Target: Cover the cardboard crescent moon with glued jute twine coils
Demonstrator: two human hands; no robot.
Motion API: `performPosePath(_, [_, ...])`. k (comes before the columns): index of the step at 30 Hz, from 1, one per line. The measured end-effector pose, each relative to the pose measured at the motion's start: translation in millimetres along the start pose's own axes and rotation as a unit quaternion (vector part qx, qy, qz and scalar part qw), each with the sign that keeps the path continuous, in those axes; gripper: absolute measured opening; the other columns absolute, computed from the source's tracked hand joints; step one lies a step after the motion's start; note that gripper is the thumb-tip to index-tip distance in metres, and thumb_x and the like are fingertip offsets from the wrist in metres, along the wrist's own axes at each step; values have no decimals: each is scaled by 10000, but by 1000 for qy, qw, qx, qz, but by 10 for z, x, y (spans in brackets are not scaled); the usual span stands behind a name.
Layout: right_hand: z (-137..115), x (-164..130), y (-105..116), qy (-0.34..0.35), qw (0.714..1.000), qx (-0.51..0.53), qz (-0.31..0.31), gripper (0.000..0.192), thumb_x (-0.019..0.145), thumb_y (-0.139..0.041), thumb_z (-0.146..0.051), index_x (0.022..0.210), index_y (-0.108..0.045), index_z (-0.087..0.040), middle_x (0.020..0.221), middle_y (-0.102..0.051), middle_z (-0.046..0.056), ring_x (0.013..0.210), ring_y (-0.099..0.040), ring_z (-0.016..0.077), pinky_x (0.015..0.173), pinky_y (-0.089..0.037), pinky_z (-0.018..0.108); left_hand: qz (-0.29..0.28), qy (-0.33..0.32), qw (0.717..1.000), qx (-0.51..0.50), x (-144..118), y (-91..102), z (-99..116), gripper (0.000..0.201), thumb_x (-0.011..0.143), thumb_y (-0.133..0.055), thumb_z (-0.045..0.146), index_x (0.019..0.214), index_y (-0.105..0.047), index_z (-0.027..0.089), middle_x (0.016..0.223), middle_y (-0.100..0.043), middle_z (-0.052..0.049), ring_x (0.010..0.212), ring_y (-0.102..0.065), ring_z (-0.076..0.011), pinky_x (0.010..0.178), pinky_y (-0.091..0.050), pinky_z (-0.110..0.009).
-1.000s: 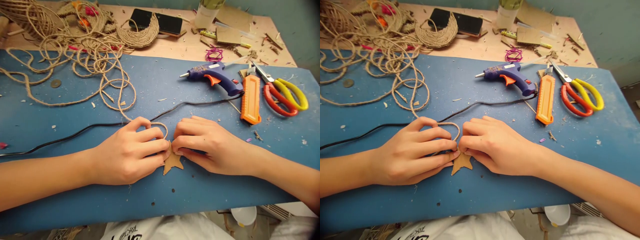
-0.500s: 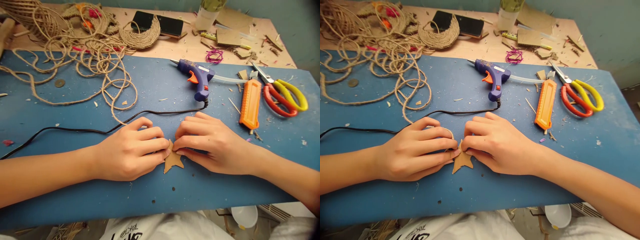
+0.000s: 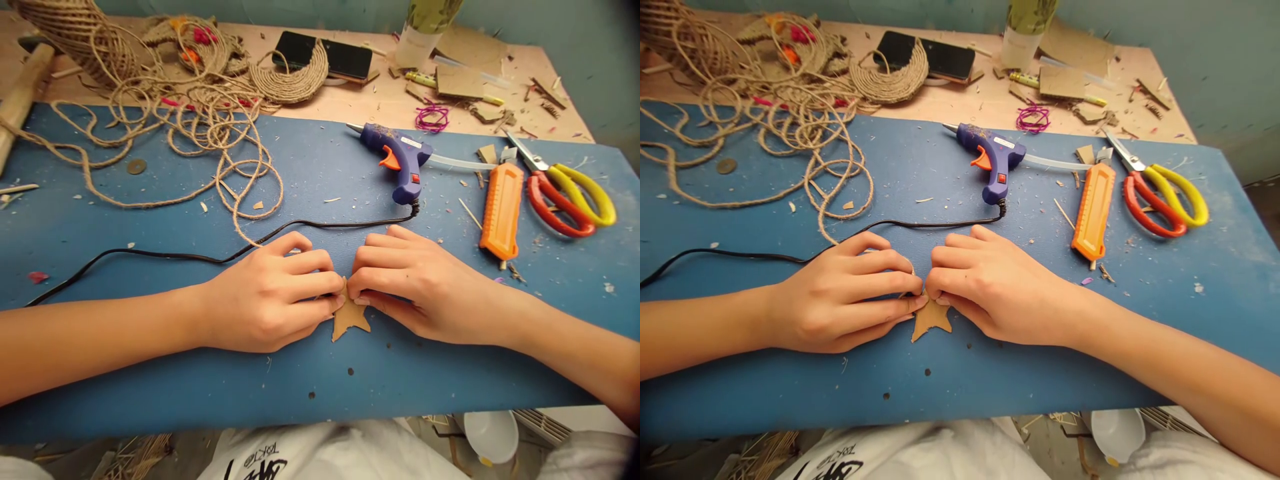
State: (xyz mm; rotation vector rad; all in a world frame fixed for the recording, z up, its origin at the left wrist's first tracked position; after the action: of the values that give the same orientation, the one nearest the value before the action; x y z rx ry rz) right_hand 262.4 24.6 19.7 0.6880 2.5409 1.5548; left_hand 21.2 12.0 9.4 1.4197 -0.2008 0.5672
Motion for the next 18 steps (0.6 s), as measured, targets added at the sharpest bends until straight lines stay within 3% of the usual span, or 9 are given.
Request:
performPosePath(5, [-3, -12, 7, 13, 1000, -17, -4, 188, 1130, -515, -181, 1010, -660, -176, 917, -610, 22, 847, -442, 179, 792, -274, 362, -7, 4, 1000, 3, 6, 11, 4, 163, 1065, -603, 160, 1037, -752, 220, 1080, -835, -15, 977, -721, -183, 925, -498, -393])
performPosePath(12, [-8, -42, 2, 12, 998, -23, 48, 101, 1088, -604, -158, 1058, -695, -191, 967, -693, 35, 860, -493, 182, 793, -281, 367, -2, 0, 1000, -12, 8, -3, 5, 130, 1043, -644, 144, 1063, -772, 148, 1078, -832, -46, 968, -709, -208, 903, -510, -410])
performPosePath(18, [10, -40, -13, 5, 1000, 1, 29, 143, 1109, -567, -167, 1066, -698, -204, 983, -673, 28, 869, -498, 171, 804, -287, 363, -1, 2, 1000, -16, -4, 16, 17, 127, 1039, -660, 145, 1073, -783, 140, 1087, -829, -46, 974, -704, -219, 911, -500, -423])
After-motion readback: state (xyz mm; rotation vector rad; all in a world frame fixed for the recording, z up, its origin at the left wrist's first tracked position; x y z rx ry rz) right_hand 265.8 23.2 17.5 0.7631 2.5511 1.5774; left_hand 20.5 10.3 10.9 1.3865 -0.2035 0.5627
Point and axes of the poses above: each hand's wrist, its own x-axis towards the middle knuckle, its own y-axis out of the back of the hand, z = x × y, the point moved 2 cm from there along x, towards the middle knuckle
